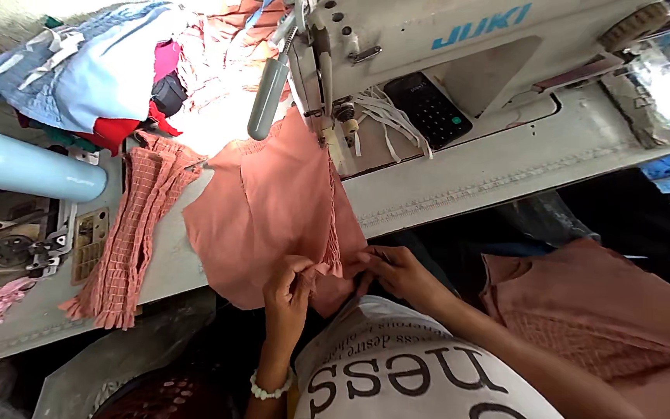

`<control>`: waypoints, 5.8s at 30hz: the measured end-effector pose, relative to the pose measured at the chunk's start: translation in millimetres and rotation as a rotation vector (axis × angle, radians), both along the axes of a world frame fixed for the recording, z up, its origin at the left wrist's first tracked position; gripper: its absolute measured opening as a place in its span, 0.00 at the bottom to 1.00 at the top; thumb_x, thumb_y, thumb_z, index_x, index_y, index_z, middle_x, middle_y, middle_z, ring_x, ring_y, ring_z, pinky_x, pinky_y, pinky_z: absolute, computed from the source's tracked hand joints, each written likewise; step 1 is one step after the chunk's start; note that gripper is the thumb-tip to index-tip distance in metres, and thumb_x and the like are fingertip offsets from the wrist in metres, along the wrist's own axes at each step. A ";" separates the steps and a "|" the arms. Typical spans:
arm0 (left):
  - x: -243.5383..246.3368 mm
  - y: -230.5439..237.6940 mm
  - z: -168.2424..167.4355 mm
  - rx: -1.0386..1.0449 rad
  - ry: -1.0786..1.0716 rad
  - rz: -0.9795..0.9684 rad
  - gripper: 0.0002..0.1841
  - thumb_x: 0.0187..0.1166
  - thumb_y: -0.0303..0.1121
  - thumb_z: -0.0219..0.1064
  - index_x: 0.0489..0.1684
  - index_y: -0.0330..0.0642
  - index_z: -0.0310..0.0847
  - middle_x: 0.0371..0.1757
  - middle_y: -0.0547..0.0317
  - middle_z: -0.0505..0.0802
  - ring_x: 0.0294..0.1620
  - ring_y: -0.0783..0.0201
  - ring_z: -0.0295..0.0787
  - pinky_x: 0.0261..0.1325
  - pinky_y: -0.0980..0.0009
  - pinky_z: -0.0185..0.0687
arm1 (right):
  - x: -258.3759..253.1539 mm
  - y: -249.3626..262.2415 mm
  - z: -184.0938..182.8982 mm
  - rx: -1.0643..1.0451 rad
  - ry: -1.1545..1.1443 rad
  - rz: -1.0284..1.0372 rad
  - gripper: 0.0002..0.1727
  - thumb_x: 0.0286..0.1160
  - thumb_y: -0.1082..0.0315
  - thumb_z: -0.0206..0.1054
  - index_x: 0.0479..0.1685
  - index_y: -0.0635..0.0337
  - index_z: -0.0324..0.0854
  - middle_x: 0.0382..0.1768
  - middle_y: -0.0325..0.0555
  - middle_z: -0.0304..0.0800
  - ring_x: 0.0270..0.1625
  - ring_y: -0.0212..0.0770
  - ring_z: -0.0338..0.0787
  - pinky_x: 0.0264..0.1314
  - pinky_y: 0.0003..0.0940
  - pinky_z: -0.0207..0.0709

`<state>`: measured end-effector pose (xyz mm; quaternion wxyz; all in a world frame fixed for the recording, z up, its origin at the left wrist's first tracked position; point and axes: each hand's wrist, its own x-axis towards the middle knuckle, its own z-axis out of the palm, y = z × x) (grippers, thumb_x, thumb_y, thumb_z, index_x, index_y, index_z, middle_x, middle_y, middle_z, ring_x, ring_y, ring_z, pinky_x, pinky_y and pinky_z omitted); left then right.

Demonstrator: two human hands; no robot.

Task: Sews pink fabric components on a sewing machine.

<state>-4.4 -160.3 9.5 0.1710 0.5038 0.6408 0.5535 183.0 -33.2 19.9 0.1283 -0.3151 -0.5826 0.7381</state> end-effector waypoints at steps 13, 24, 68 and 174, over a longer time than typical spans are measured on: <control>-9.2 -7.6 -4.4 -0.074 0.412 -0.044 0.09 0.82 0.33 0.67 0.36 0.40 0.91 0.41 0.58 0.93 0.51 0.69 0.87 0.62 0.78 0.78 | -19.1 8.6 11.5 -0.373 0.097 -0.184 0.05 0.78 0.73 0.69 0.40 0.57 0.76 0.23 0.38 0.88 0.15 0.23 0.78 0.14 0.14 0.64; 36.9 36.4 -0.9 0.050 0.583 -0.004 0.15 0.78 0.28 0.66 0.59 0.31 0.84 0.56 0.43 0.94 0.59 0.54 0.90 0.67 0.67 0.80 | -18.2 -9.1 5.2 0.666 0.142 -0.295 0.12 0.72 0.70 0.73 0.47 0.68 0.82 0.33 0.42 0.89 0.33 0.21 0.84 0.37 0.13 0.77; 27.4 38.0 29.7 0.172 0.170 -0.019 0.08 0.81 0.31 0.69 0.41 0.35 0.93 0.43 0.58 0.96 0.51 0.72 0.90 0.61 0.77 0.83 | -18.2 20.1 7.4 1.408 0.391 -0.271 0.03 0.82 0.76 0.63 0.44 0.61 0.81 0.36 0.51 0.90 0.38 0.40 0.88 0.40 0.25 0.80; -17.9 9.5 -8.9 -0.298 0.710 0.006 0.23 0.91 0.45 0.49 0.65 0.47 0.91 0.72 0.53 0.90 0.80 0.42 0.78 0.83 0.37 0.62 | 6.5 -13.5 -53.9 1.493 0.199 -0.073 0.09 0.80 0.79 0.59 0.39 0.66 0.87 0.36 0.52 0.89 0.34 0.45 0.87 0.33 0.30 0.82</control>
